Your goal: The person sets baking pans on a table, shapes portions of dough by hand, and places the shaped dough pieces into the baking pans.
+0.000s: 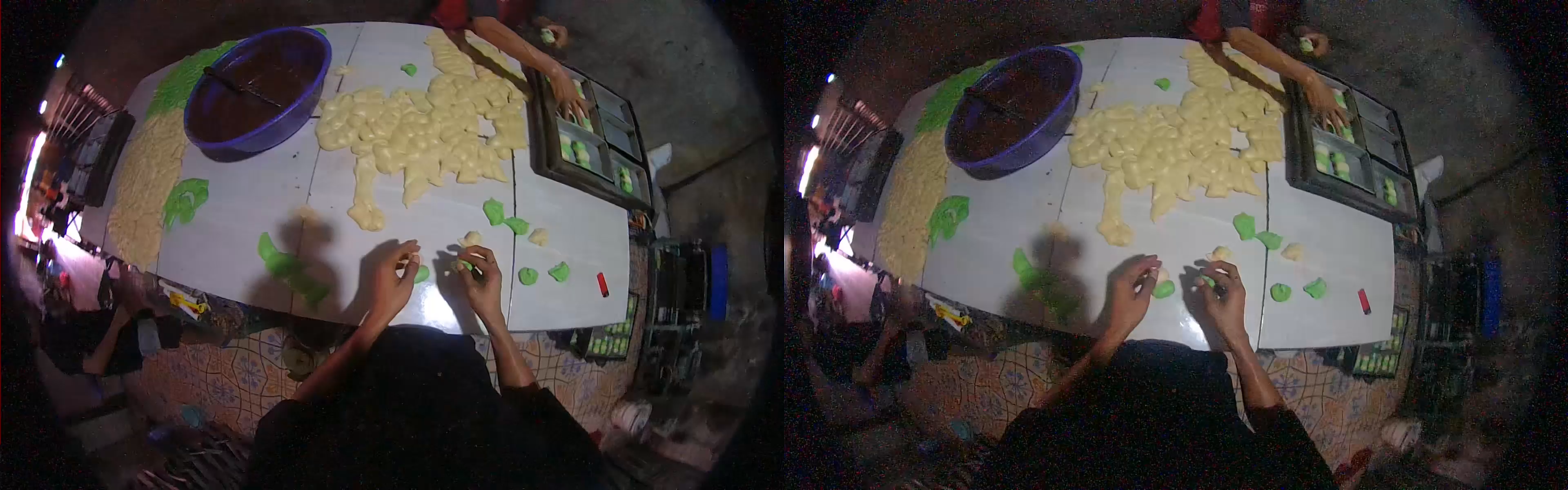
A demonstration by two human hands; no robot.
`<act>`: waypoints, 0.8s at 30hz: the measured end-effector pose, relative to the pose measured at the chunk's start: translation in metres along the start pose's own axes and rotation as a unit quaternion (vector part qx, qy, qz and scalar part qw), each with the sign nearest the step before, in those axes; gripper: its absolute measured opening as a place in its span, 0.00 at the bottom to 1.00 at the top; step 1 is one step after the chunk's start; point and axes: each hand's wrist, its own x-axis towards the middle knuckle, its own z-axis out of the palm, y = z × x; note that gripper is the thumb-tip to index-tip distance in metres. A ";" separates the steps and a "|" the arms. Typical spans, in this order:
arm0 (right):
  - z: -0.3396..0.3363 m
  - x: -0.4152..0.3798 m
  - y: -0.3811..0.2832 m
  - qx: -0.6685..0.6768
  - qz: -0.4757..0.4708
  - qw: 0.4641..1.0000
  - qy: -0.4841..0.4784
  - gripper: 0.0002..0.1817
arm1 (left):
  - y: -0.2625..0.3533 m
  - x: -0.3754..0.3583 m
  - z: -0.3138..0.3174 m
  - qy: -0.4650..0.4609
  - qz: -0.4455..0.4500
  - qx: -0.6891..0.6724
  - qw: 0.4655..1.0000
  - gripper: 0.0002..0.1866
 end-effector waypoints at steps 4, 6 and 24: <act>0.039 0.024 -0.063 0.113 -0.079 0.988 -0.069 0.11 | 0.023 0.003 -0.017 -0.017 -0.009 -0.099 0.995 0.17; 0.061 0.027 -0.079 0.103 -0.081 0.989 -0.066 0.12 | 0.037 0.002 -0.029 -0.009 -0.023 -0.115 0.993 0.17; -0.012 0.030 0.024 -0.348 -0.003 0.938 -0.001 0.19 | -0.023 0.018 -0.050 0.056 -0.073 -0.118 0.989 0.12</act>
